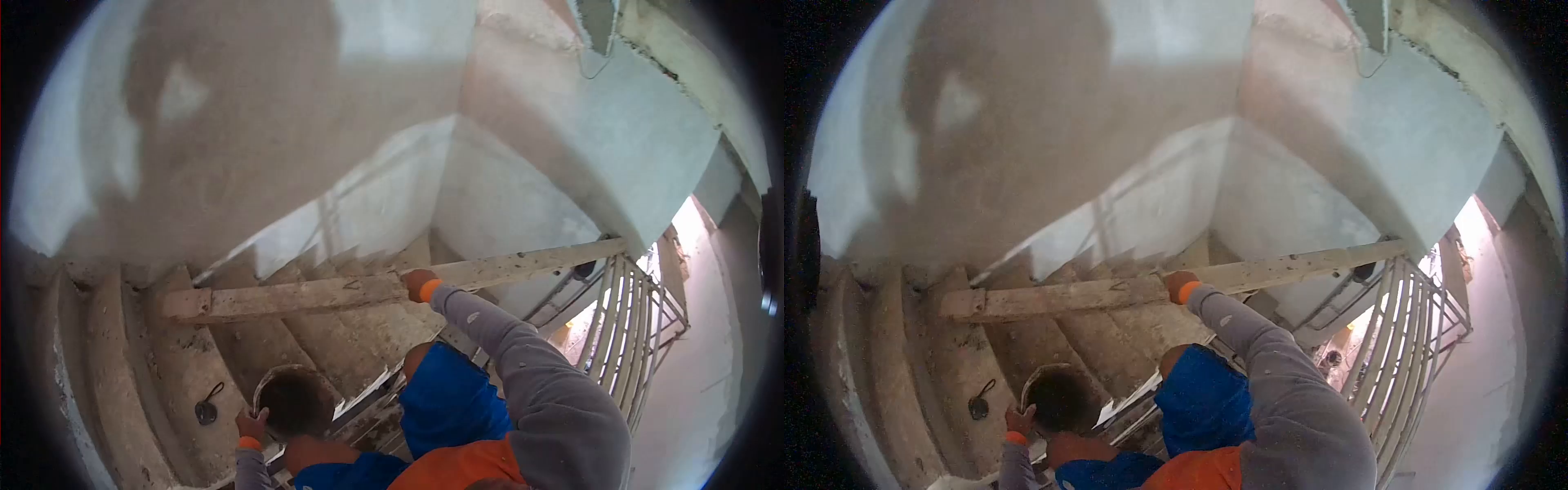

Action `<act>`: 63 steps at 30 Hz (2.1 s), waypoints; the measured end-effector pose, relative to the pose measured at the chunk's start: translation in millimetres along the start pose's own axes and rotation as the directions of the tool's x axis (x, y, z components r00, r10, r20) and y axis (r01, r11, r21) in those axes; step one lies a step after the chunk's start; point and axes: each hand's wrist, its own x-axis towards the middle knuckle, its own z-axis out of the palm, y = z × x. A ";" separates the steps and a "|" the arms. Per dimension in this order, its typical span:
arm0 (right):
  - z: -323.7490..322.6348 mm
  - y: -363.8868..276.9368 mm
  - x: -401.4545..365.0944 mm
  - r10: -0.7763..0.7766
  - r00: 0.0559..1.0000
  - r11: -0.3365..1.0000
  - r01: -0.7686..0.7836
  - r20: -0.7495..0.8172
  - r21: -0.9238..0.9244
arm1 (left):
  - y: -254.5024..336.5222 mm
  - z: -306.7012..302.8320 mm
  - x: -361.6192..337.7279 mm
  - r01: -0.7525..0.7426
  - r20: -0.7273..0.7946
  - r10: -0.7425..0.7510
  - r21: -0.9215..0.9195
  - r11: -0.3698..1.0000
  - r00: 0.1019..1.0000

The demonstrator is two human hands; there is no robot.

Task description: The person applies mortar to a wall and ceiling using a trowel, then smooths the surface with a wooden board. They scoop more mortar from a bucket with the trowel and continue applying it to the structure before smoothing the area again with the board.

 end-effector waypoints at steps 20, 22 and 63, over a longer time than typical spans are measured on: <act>84.1 14.3 118.4 -0.026 0.972 0.930 0.108 -0.232 0.351 | 94.5 -18.5 -15.2 -0.047 0.081 0.027 0.258 0.965 0.996; 85.6 12.6 121.9 0.001 0.981 0.932 0.070 -0.196 0.355 | 80.9 -18.7 -9.9 -0.002 0.093 -0.025 0.280 0.960 0.995; 48.3 -24.6 79.5 0.228 0.943 0.855 -0.075 -0.241 0.514 | 2.1 49.5 90.7 -0.108 0.166 0.080 0.174 0.979 0.983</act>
